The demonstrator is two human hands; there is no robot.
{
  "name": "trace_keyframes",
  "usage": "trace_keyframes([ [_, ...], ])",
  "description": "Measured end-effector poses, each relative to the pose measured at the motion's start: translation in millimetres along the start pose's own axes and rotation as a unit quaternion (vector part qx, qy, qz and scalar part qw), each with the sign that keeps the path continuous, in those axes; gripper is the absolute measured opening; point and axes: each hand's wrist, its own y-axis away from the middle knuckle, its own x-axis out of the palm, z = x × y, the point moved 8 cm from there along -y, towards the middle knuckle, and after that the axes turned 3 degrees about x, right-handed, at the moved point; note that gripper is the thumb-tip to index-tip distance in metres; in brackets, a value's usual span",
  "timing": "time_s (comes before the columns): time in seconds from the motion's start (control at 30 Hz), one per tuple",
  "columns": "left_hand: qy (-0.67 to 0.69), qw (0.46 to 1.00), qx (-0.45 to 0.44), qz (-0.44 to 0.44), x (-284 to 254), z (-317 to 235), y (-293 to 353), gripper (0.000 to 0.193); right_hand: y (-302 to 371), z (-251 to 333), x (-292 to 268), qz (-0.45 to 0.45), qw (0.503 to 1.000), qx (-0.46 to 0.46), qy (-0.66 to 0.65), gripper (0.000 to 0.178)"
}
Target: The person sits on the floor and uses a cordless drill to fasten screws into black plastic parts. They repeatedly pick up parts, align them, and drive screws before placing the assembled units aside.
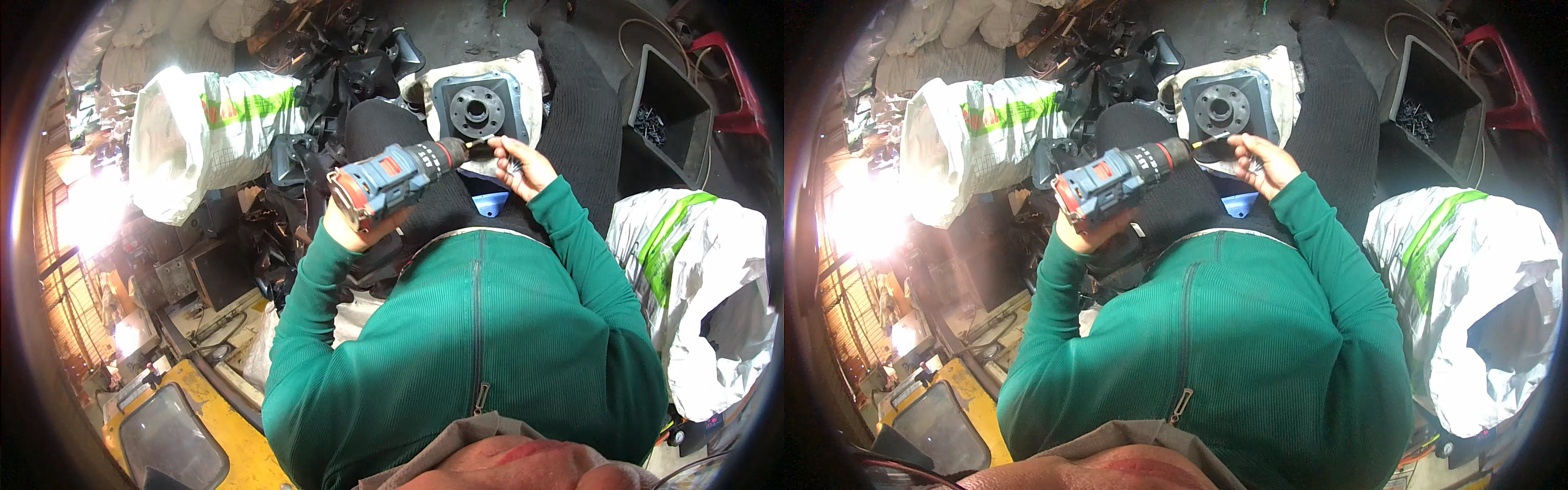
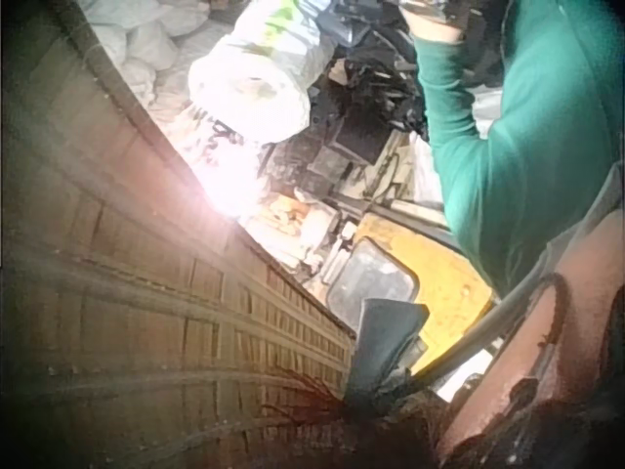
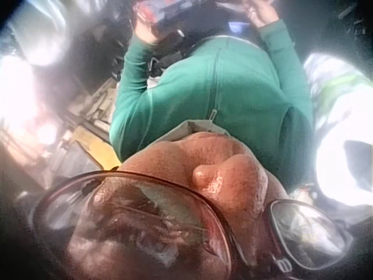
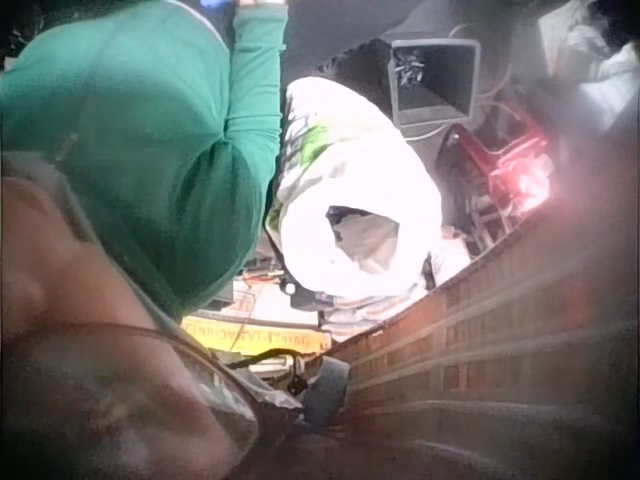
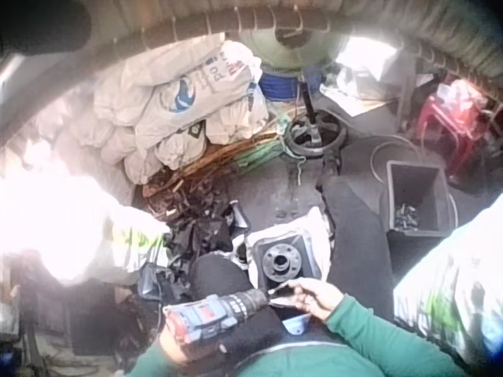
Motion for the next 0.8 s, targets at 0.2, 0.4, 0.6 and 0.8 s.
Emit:
trace_keyframes([
  [0.2,0.053,0.990,-0.130,-0.004,0,37,-8,0.052,-26,45,-43,-0.216,0.961,-0.149,0.085,0.032],
  [0.4,0.053,0.984,-0.168,0.038,18,66,-35,0.053,-59,63,-40,-0.242,0.911,-0.093,0.321,0.044],
  [0.6,0.085,0.972,-0.213,0.058,28,86,-59,0.052,-63,58,-29,-0.196,0.922,-0.095,0.321,0.037],
  [0.8,0.052,0.979,-0.163,0.108,24,88,-76,0.053,-57,73,-10,-0.153,0.923,-0.168,0.311,0.030],
])
